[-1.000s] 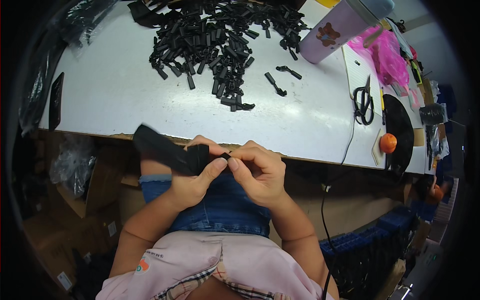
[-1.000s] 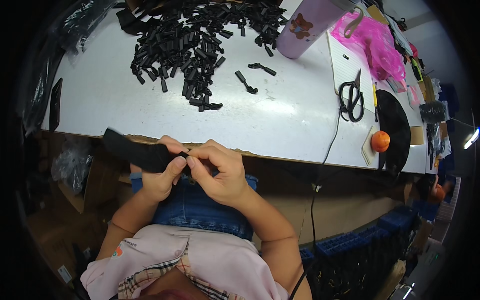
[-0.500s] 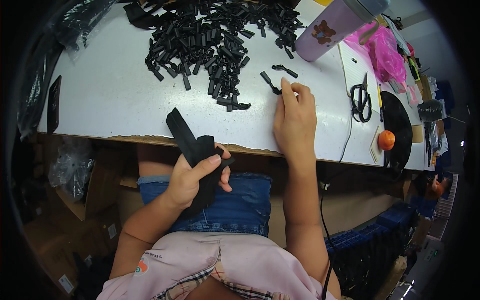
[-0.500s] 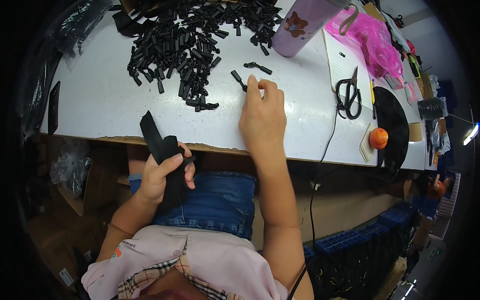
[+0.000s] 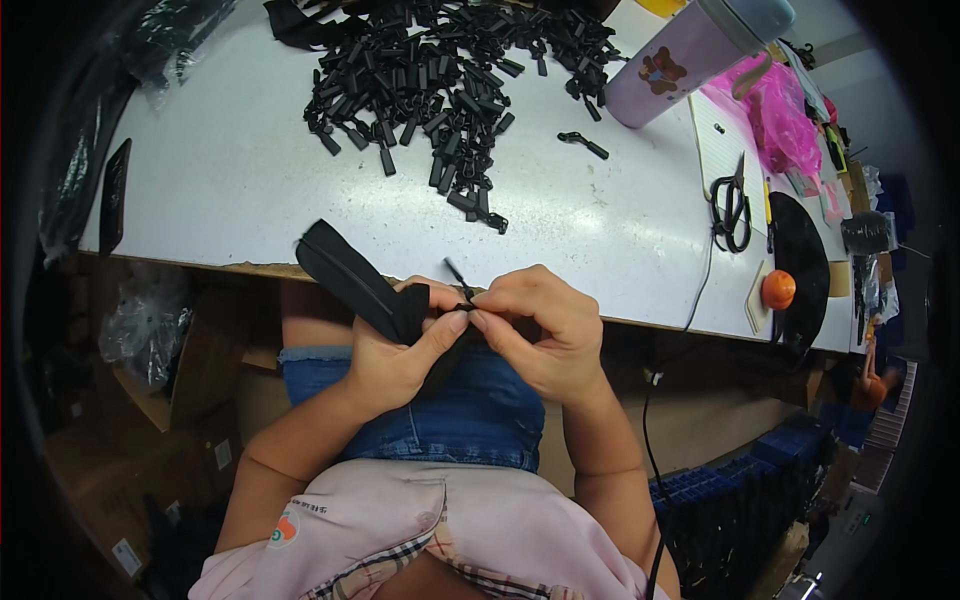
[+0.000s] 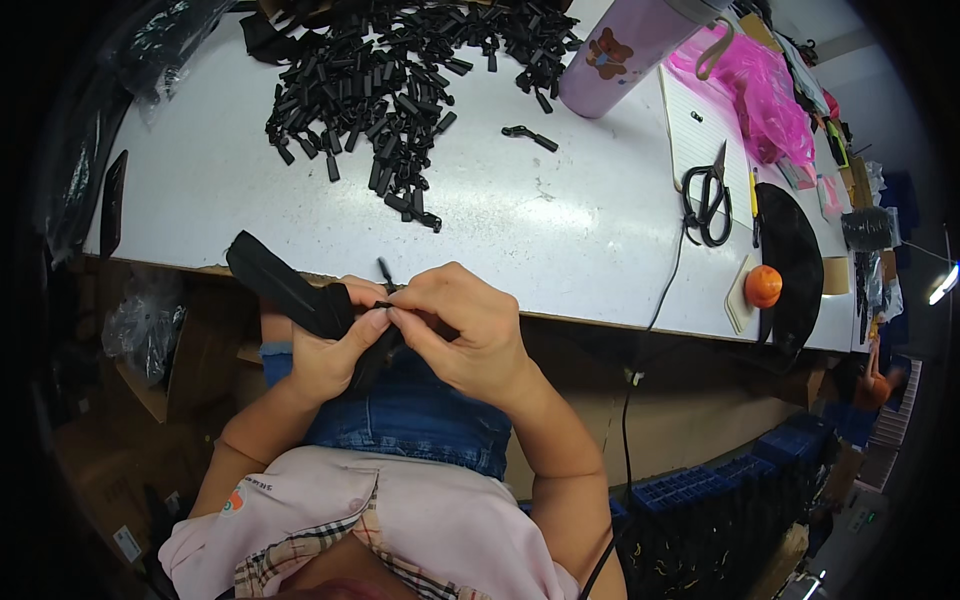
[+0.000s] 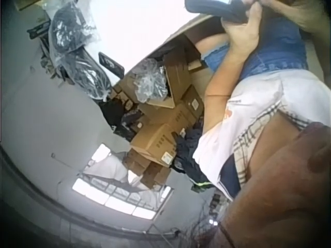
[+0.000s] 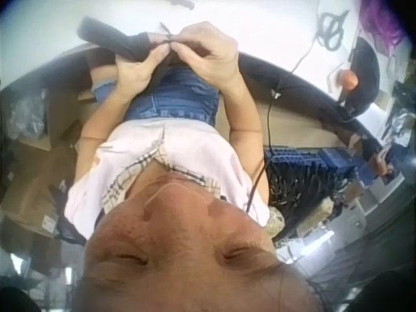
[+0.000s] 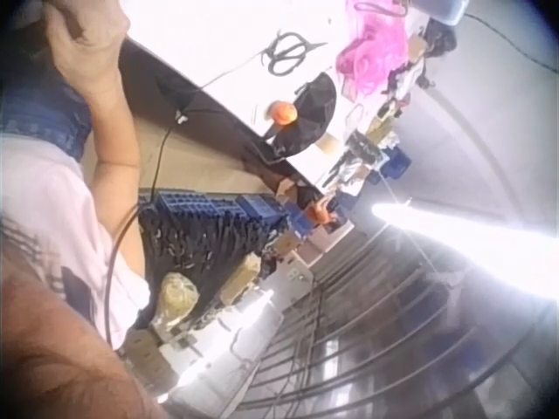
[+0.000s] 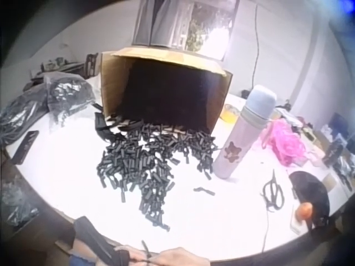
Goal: Assembling small plastic clips onto black fabric strips at a workbench.
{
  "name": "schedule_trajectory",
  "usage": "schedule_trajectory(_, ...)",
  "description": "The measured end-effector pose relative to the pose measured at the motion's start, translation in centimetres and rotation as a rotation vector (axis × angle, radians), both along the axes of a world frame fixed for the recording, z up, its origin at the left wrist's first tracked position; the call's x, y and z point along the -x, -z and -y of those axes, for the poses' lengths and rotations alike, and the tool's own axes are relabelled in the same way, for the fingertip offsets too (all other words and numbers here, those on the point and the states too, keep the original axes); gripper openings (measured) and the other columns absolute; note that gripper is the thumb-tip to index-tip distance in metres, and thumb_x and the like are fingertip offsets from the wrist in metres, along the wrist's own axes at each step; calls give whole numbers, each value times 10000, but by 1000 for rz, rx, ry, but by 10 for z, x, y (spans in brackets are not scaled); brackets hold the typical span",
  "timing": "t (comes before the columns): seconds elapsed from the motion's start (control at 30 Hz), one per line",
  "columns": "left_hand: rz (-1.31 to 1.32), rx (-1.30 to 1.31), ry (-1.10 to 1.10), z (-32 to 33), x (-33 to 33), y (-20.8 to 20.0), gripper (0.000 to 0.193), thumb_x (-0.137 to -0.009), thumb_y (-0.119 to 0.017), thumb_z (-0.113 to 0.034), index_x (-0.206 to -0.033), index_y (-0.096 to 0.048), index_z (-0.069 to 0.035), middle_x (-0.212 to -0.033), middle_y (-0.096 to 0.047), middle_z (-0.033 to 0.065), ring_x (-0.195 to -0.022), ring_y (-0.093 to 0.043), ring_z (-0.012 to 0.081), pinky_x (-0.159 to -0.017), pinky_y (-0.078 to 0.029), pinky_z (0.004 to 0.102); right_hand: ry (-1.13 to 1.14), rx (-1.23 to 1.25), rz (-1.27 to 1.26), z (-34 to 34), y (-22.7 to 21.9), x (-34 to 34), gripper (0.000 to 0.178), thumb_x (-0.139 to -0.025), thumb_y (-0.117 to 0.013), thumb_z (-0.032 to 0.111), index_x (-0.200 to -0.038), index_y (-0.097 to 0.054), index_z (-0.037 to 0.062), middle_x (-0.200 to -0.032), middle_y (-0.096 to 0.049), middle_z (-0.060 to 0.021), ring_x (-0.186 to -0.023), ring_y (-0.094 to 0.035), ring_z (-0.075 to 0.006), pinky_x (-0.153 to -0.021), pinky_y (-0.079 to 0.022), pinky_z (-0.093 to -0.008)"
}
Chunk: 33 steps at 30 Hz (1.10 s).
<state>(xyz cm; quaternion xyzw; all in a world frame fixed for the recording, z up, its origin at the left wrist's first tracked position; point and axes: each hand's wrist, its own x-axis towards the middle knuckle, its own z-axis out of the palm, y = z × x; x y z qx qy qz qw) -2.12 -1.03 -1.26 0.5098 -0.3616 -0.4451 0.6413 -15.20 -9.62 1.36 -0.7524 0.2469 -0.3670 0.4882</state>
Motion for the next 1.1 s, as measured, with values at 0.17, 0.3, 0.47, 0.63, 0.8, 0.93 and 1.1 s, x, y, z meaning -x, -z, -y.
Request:
schedule_trajectory(0.17, 39, -7, 14, -1, -4, -2, 71, -762, -591, 10, -828, -564, 5, -754, -546, 3, -602, -466, 19, -536, -383, 146, -83, 303, -22, 3, -1, -3, 176, -675, -616, -63, -839, -615, 2, -773, -550, -83, -576, -541, -129, -477, -434, -220)
schedule_trajectory(0.3, 56, 49, 33, -1, -5, -1, 123, -762, -590, 9, -879, -552, 13, -746, -535, -5, -589, -451, 12, -526, -373, 147, -102, 302, -18, 0, -1, -4, 207, -668, -616, -69, -862, -617, 2, -776, -539, -87, -585, -546, -143, -490, -442, -225)
schedule_trajectory(0.47, -197, 39, -27, -1, -3, 0, 181, -775, -575, -2, -950, -531, 11, -780, -543, 11, -632, -476, 27, -576, -393, 154, 130, -153, 101, -20, 9, -11, 123, -720, -606, -44, -840, -592, -21, -765, -540, -72, -599, -526, -81, -507, -423, -184)
schedule_trajectory(0.63, 78, 172, -61, 0, -4, -1, 184, -785, -563, -23, -960, -525, 16, -837, -533, 41, -713, -484, 46, -665, -407, 172, 77, -315, 241, -29, 21, -17, 79, -752, -591, -23, -826, -563, -24, -746, -535, -45, -575, -497, -57, -488, -392, -163)
schedule_trajectory(0.8, -85, 73, 53, -5, -11, -8, 170, -788, -559, -32, -947, -539, 23, -822, -523, 46, -600, -473, 41, -531, -388, 153, -116, -796, 371, -20, 23, -10, 72, -766, -580, -6, -825, -542, -22, -707, -516, -18, -537, -442, -39, -457, -341, -151)
schedule_trajectory(0.93, -160, -3, 141, -5, -12, -11, 151, -787, -555, -29, -925, -555, 30, -822, -515, 44, -508, -442, 26, -414, -328, 147, -247, -1068, 395, -13, 21, -4, 62, -770, -576, 2, -805, -529, -21, -700, -510, -11, -536, -418, -28, -451, -313, -146)
schedule_trajectory(1.1, -148, 42, 102, -3, -9, -10, 145, -792, -546, -23, -927, -555, 30, -823, -515, 41, -518, -437, 19, -429, -330, 144, -91, -757, 319, -26, 25, -12, 54, -776, -564, 2, -799, -521, -19, -715, -507, -19, -518, -411, -26, -451, -321, -147)
